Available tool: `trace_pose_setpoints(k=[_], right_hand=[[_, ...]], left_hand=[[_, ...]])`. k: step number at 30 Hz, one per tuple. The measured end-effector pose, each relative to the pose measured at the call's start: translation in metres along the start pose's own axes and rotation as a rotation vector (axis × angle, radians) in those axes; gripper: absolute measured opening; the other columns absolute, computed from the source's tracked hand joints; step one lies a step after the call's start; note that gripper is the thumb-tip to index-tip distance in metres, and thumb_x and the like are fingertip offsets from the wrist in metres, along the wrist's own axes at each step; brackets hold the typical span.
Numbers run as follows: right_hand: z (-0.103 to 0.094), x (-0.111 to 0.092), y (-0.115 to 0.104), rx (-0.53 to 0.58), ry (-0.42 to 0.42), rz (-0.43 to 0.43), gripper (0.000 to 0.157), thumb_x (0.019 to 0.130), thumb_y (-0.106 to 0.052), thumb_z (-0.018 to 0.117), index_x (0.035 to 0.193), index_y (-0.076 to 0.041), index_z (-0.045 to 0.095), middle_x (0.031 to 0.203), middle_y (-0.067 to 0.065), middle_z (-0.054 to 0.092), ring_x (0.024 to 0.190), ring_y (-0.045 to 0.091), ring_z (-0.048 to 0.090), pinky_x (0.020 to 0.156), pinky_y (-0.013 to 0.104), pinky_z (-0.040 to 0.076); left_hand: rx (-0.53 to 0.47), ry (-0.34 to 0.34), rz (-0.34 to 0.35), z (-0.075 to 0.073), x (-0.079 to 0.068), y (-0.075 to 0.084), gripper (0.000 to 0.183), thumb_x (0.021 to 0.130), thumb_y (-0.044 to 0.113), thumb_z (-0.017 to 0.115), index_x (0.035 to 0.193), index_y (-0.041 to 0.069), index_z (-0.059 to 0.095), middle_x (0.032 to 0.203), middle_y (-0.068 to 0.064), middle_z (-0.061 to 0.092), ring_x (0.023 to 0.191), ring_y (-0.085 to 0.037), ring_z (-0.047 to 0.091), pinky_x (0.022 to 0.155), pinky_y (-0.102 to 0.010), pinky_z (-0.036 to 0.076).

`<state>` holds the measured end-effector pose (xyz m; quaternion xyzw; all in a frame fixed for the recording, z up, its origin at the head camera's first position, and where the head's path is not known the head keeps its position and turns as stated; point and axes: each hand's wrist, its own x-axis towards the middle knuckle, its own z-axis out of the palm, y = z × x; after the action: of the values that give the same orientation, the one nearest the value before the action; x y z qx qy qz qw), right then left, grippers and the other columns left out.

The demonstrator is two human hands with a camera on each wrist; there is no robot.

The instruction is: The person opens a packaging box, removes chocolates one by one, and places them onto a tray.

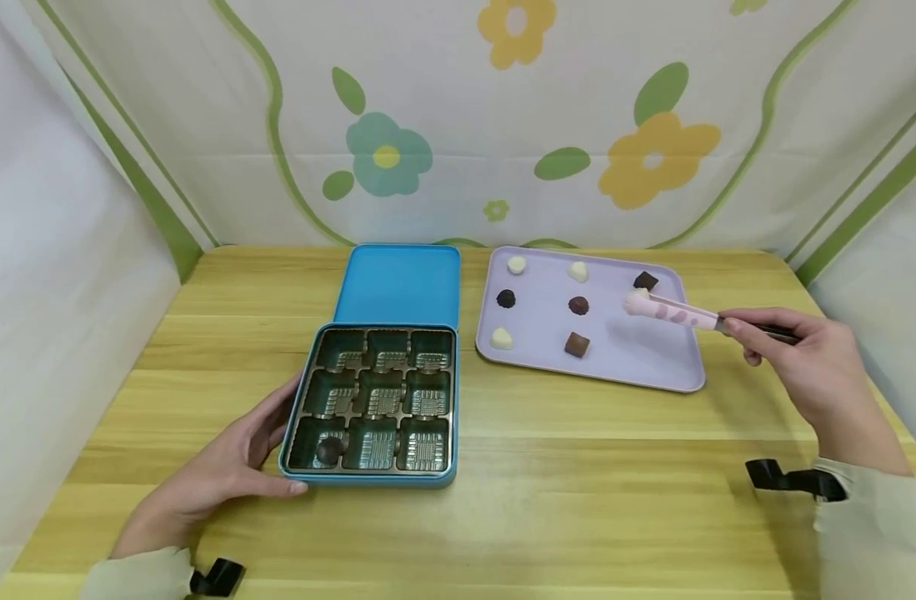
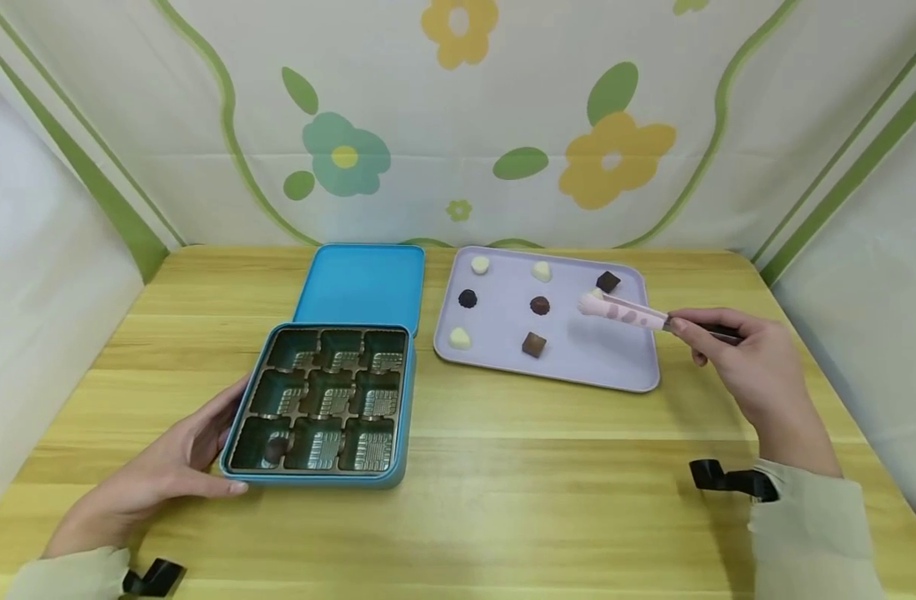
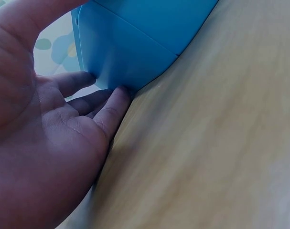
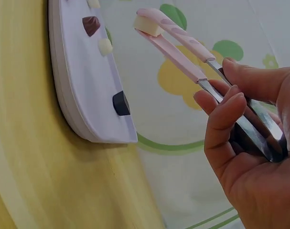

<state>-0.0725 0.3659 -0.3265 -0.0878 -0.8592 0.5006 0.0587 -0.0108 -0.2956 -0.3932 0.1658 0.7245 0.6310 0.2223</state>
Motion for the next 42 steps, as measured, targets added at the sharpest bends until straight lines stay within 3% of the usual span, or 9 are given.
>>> trace_pose_setpoints(k=[8,12,19,25,31,35,37,42], right_hand=[[-0.004,0.008,0.001,-0.049,-0.005,0.039,0.016,0.099,-0.028,0.079,0.114,-0.024,0.086,0.078,-0.024,0.076,0.070,0.004,0.059,0.064,0.021,0.042],[-0.003,0.011,0.006,-0.043,-0.032,0.053,0.015,0.098,-0.026,0.081,0.112,-0.023,0.086,0.077,-0.022,0.077,0.068,0.004,0.060,0.062,0.020,0.045],[0.001,0.014,0.017,-0.151,-0.047,0.143,0.018,0.095,-0.046,0.081,0.107,-0.033,0.086,0.078,-0.019,0.073,0.073,0.007,0.061,0.065,0.023,0.051],[-0.004,0.014,0.020,-0.087,-0.039,0.202,0.013,0.097,-0.045,0.079,0.106,-0.037,0.085,0.084,-0.025,0.076,0.077,0.006,0.064,0.069,0.020,0.054],[-0.010,0.011,0.020,-0.108,-0.008,0.245,0.010,0.094,-0.053,0.079,0.101,-0.047,0.082,0.083,-0.030,0.075,0.077,0.004,0.065,0.071,0.019,0.052],[-0.011,0.009,0.019,-0.118,0.009,0.240,0.012,0.094,-0.054,0.079,0.102,-0.046,0.082,0.082,-0.029,0.074,0.076,0.003,0.064,0.069,0.020,0.052],[-0.011,0.008,0.017,-0.165,0.011,0.218,0.021,0.094,-0.056,0.078,0.109,-0.043,0.082,0.082,-0.029,0.073,0.077,0.003,0.063,0.068,0.021,0.051],[-0.007,0.002,0.009,-0.340,0.026,0.075,0.048,0.096,-0.057,0.076,0.129,-0.022,0.079,0.081,-0.034,0.069,0.075,-0.001,0.064,0.063,0.022,0.048]], left_hand=[[-0.009,0.012,0.033,-0.001,-0.009,-0.003,0.123,0.083,-0.012,0.083,0.176,0.022,0.008,0.183,-0.012,0.006,0.148,0.008,0.043,0.110,-0.013,0.046],[-0.018,0.007,0.039,-0.002,-0.009,-0.004,0.123,0.084,-0.013,0.082,0.176,0.021,0.008,0.183,-0.011,0.008,0.149,0.006,0.043,0.111,-0.014,0.046],[-0.019,0.002,0.019,0.000,-0.006,-0.005,0.122,0.084,-0.012,0.082,0.176,0.022,0.009,0.183,-0.016,0.006,0.148,0.007,0.044,0.111,-0.012,0.044],[-0.001,0.006,-0.004,-0.001,-0.004,-0.004,0.122,0.085,-0.008,0.083,0.176,0.025,0.009,0.183,-0.014,0.005,0.146,0.011,0.042,0.111,-0.011,0.042],[-0.003,0.001,-0.003,-0.002,-0.002,-0.004,0.122,0.084,-0.008,0.084,0.176,0.024,0.008,0.183,-0.016,0.004,0.146,0.010,0.043,0.111,-0.011,0.043],[0.009,0.004,-0.016,-0.002,-0.001,-0.003,0.122,0.085,-0.007,0.084,0.176,0.025,0.009,0.182,-0.017,0.004,0.146,0.013,0.042,0.111,-0.010,0.042],[0.006,0.002,-0.014,-0.003,0.000,-0.004,0.122,0.085,-0.008,0.084,0.176,0.025,0.009,0.182,-0.017,0.003,0.146,0.013,0.041,0.111,-0.010,0.042],[-0.002,-0.009,0.019,-0.003,0.002,-0.005,0.122,0.084,-0.010,0.083,0.176,0.022,0.008,0.182,-0.021,0.002,0.147,0.011,0.041,0.112,-0.010,0.041]])
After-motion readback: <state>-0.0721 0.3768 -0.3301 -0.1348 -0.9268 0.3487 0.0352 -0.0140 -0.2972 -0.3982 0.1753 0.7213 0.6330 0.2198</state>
